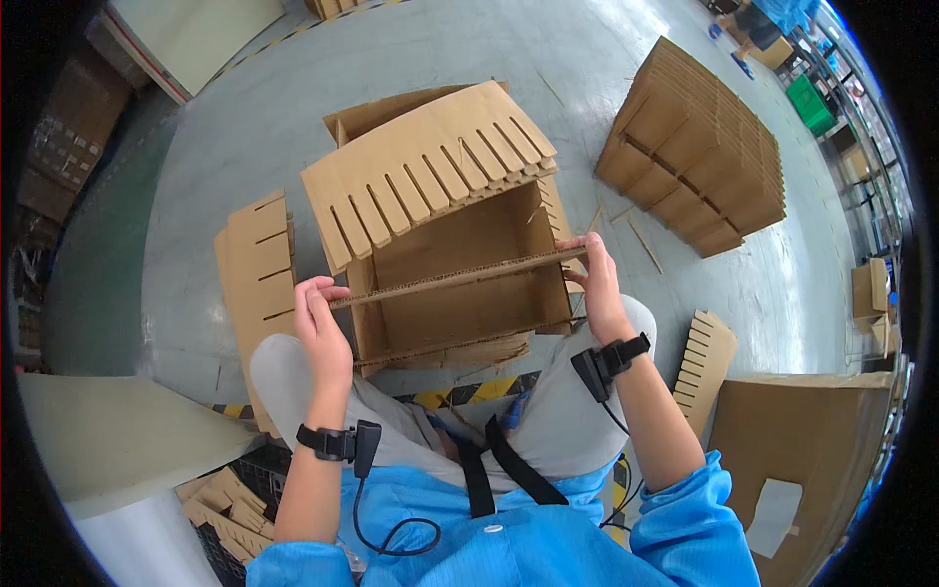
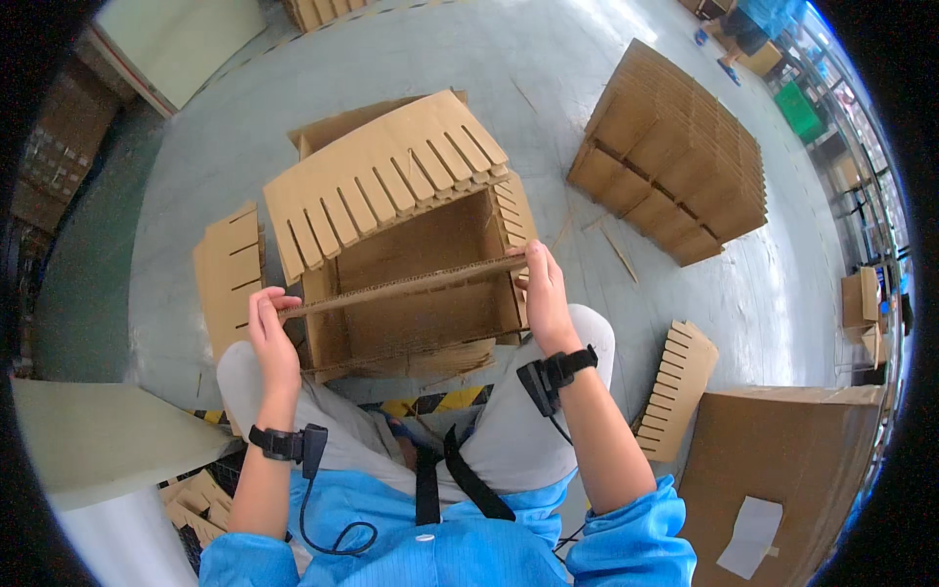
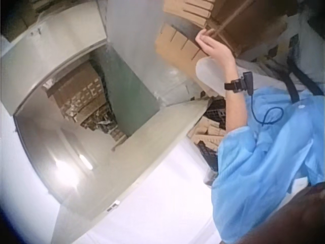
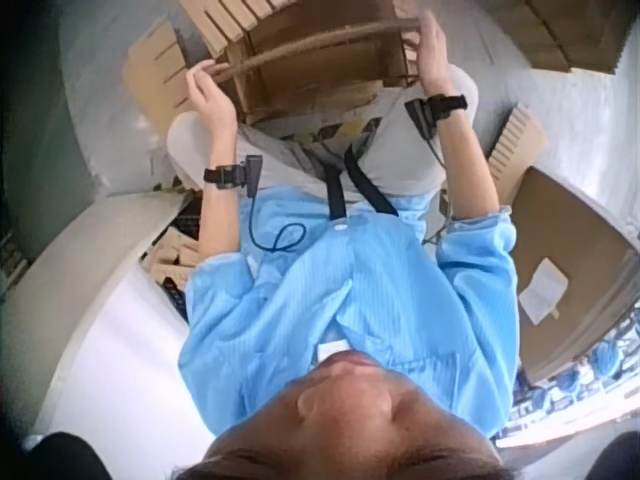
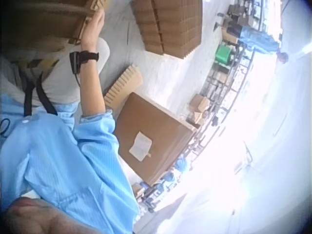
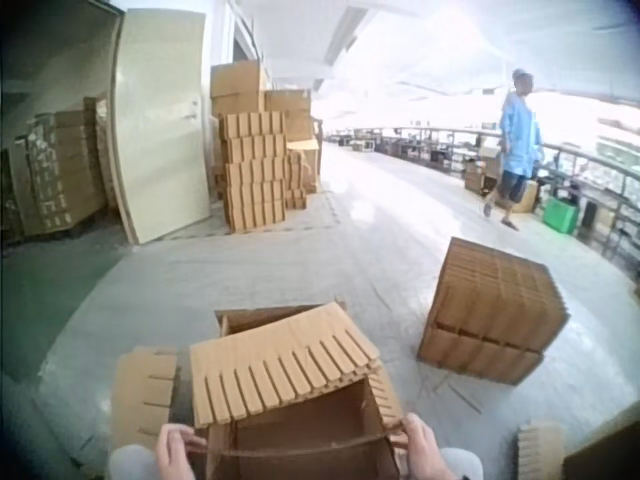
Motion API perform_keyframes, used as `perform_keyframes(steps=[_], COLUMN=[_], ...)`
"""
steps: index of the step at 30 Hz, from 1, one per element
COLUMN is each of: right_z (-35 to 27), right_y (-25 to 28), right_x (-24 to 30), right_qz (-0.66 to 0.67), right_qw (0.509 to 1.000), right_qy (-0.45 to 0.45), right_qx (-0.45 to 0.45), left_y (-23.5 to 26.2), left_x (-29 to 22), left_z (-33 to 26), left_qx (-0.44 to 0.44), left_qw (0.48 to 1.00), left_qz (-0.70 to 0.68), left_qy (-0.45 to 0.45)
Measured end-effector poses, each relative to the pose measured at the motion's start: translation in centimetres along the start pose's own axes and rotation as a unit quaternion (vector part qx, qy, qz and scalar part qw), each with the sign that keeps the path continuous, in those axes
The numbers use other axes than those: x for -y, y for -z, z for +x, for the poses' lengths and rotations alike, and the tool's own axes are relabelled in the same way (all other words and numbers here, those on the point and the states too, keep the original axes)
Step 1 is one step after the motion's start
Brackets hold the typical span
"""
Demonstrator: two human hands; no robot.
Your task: Assemble cardboard divider partitions for a shipping box while sitting on the floor.
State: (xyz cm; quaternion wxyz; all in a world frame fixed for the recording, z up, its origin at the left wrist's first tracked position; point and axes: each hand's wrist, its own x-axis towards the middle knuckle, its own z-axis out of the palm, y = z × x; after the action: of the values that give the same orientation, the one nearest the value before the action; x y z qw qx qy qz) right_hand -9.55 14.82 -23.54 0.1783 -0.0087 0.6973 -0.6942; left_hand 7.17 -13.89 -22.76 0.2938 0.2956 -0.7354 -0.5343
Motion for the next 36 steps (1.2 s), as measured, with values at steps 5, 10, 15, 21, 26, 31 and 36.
perform_keyframes(steps=[5,10,15,21,26,31,36], right_z=[-0.2,0.0,0.9,1.0,0.6,2.0,2.6], right_y=[-0.3,-0.4,-3.2,-4.2,-4.0,-2.7,0.8], right_x=[0.4,1.9,5.9,7.0,6.4,7.0,5.8], right_qz=[-0.093,-0.089,-0.309,-0.528,-0.566,-0.481,-0.323], right_qw=[0.993,0.992,0.881,0.767,0.716,0.801,0.938], right_qy=[0.069,0.072,0.353,0.357,0.408,0.354,0.12], right_qx=[-0.008,-0.048,-0.058,0.071,0.011,0.038,-0.029], left_y=[0.4,0.6,2.2,1.0,1.0,2.2,1.1], left_x=[-0.2,1.2,2.2,2.5,3.6,4.4,3.1], left_z=[-0.4,-2.6,-5.0,-5.1,-4.3,-4.3,-4.3], left_qx=[-0.032,-0.099,-0.012,0.024,0.079,0.057,0.054], left_qw=[0.999,0.988,0.983,0.99,0.984,0.992,0.99], left_qz=[-0.017,-0.066,-0.079,-0.027,0.123,0.061,0.074], left_qy=[0.033,0.101,0.168,0.136,0.098,0.1,0.106])
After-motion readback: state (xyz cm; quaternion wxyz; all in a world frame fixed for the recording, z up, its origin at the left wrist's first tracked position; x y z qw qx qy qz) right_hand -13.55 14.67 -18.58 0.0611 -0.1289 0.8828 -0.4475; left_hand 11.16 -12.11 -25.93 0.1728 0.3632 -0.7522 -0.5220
